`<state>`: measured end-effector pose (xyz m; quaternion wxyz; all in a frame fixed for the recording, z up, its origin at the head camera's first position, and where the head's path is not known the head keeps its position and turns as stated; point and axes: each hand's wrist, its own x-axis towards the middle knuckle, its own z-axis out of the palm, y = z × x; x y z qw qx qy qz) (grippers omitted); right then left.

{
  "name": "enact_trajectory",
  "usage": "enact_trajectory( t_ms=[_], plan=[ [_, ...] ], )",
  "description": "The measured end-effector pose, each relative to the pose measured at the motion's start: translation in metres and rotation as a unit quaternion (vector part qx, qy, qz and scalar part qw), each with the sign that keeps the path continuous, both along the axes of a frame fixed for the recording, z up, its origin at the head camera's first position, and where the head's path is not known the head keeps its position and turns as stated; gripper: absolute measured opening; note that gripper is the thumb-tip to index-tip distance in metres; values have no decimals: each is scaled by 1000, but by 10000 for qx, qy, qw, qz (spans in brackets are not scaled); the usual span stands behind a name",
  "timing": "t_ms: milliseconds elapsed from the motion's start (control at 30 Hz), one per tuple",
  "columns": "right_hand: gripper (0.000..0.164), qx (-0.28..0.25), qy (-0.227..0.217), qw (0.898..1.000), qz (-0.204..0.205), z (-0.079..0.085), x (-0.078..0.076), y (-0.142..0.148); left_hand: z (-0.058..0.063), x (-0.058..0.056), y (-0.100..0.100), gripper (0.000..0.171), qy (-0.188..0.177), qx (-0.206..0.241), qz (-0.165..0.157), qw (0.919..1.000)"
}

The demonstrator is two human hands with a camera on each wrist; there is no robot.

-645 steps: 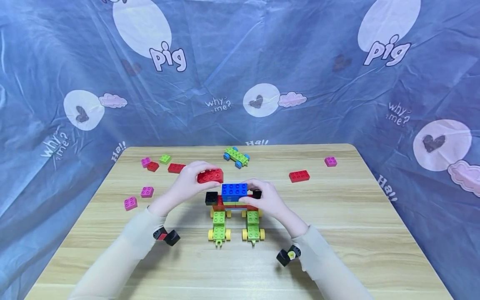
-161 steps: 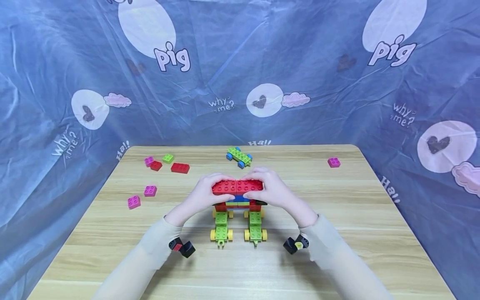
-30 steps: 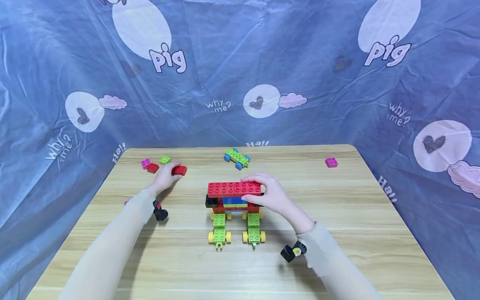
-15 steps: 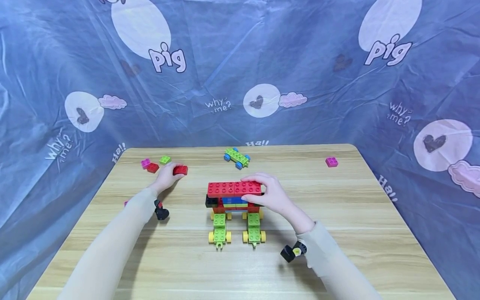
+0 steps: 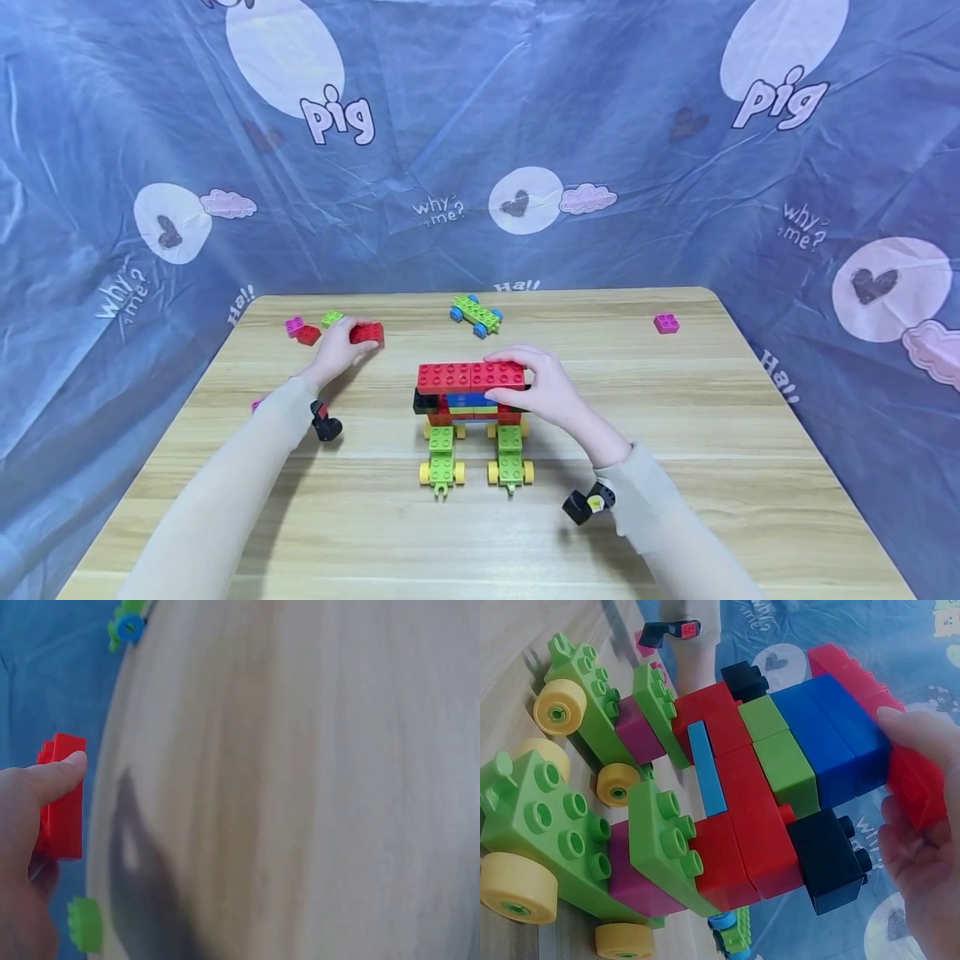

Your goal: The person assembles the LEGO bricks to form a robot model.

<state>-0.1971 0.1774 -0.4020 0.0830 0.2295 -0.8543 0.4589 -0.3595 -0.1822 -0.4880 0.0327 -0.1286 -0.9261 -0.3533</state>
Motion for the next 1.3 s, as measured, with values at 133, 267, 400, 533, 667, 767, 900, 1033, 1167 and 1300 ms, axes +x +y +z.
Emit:
enact_trajectory(
  t_ms=[133, 267, 400, 533, 667, 767, 900, 1033, 1167, 1300],
  plan=[
    [42, -34, 15, 10000, 12, -2, -1, 0, 13, 3, 10, 50, 132, 147, -137, 9997],
    [43, -47, -20, 10000, -36, -3, -1, 0, 31, 11, 27, 50, 254, 216, -291, 9990],
    [45, -107, -46, 9998, -172, -5, 0, -1, 49, 20, 47, 48, 450, 304, -447, 9975],
    [47, -217, -89, 9994, -274, -6, 0, -1, 67, 34, 65, 48, 705, 406, -655, 9945],
    [49, -324, -210, 9988, -311, -8, 2, -2, 87, 54, 80, 46, 909, 429, -729, 9923],
    [53, -440, -395, 9978, -282, -11, 2, -1, 103, 71, 89, 45, 1056, 611, -798, 9893],
    [54, -630, -648, 9956, -236, -14, 2, 0, 121, 91, 99, 42, 1340, 879, -1013, 9819],
    [54, -765, -720, 9942, -229, -16, 2, 0, 131, 106, 106, 39, 1528, 898, -1222, 9766],
    [55, -924, -694, 9932, -148, -19, 1, 0, 137, 121, 113, 39, 1575, 880, -1385, 9738],
    [53, -1081, -894, 9901, -105, -21, 0, 0, 144, 138, 120, 40, 1551, 875, -1573, 9714]
  ],
)
